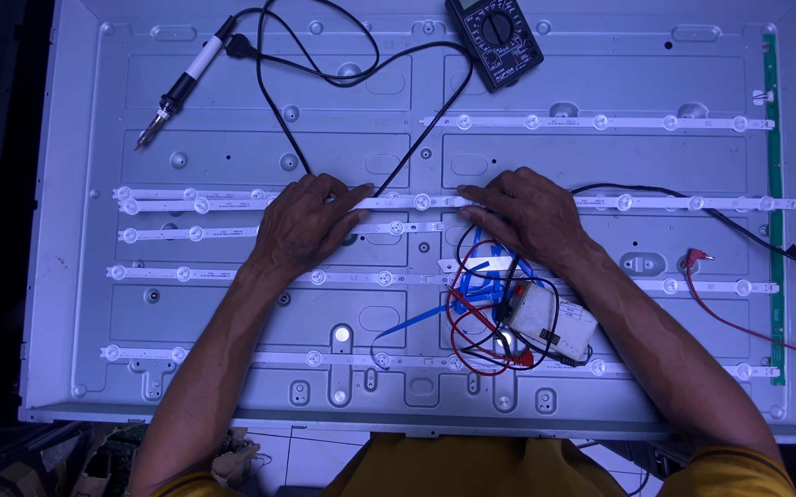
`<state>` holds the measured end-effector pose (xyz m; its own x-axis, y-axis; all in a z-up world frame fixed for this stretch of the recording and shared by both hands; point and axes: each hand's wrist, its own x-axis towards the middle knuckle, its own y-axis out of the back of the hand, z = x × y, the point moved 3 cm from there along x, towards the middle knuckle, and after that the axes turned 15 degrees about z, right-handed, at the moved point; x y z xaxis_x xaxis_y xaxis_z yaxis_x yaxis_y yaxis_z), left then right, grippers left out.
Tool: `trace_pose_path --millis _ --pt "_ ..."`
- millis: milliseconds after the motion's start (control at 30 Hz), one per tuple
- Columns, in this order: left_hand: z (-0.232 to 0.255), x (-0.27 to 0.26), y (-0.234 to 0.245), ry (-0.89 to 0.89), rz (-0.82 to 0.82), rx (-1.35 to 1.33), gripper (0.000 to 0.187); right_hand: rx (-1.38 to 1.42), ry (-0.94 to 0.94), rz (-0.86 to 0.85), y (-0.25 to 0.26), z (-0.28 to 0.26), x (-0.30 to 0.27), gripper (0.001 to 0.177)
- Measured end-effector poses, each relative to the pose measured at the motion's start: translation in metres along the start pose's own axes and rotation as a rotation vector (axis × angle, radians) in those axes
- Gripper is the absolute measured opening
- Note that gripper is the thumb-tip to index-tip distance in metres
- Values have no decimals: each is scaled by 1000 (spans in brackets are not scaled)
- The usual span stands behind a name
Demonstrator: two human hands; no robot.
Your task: The person arranges multiple white LED light strips on the back panel of a television, connecting them to a power supply and testing them. They use a soldering iron and a multimeter to work on the wiring and connections.
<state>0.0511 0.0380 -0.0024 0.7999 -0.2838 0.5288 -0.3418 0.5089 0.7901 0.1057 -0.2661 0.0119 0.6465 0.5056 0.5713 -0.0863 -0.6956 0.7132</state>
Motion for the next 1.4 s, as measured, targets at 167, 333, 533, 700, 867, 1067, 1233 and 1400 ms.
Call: trace_pose_path --millis 167,333,533,700,867,1067,1233,1400 --pt "-2 1 8 20 14 10 29 45 -16 17 3 -3 6 26" --pt "-1 1 12 34 27 0 27 57 -20 36 2 -4 6 25" --pt "1 3 19 38 29 -66 22 120 -36 26 4 -11 4 24" --pt "0 7 22 37 17 -109 20 122 -37 9 4 -16 2 22" --pt "1 7 27 26 -11 -97 20 169 -76 -9 7 -21 2 24" --pt "-2 6 25 31 -1 -53 19 117 -72 -18 11 -21 0 26" --pt "-22 10 53 130 42 2 21 -15 -70 -51 21 -6 -3 28" --pt "-11 10 45 96 99 50 18 -13 58 -13 -3 -8 -6 26"
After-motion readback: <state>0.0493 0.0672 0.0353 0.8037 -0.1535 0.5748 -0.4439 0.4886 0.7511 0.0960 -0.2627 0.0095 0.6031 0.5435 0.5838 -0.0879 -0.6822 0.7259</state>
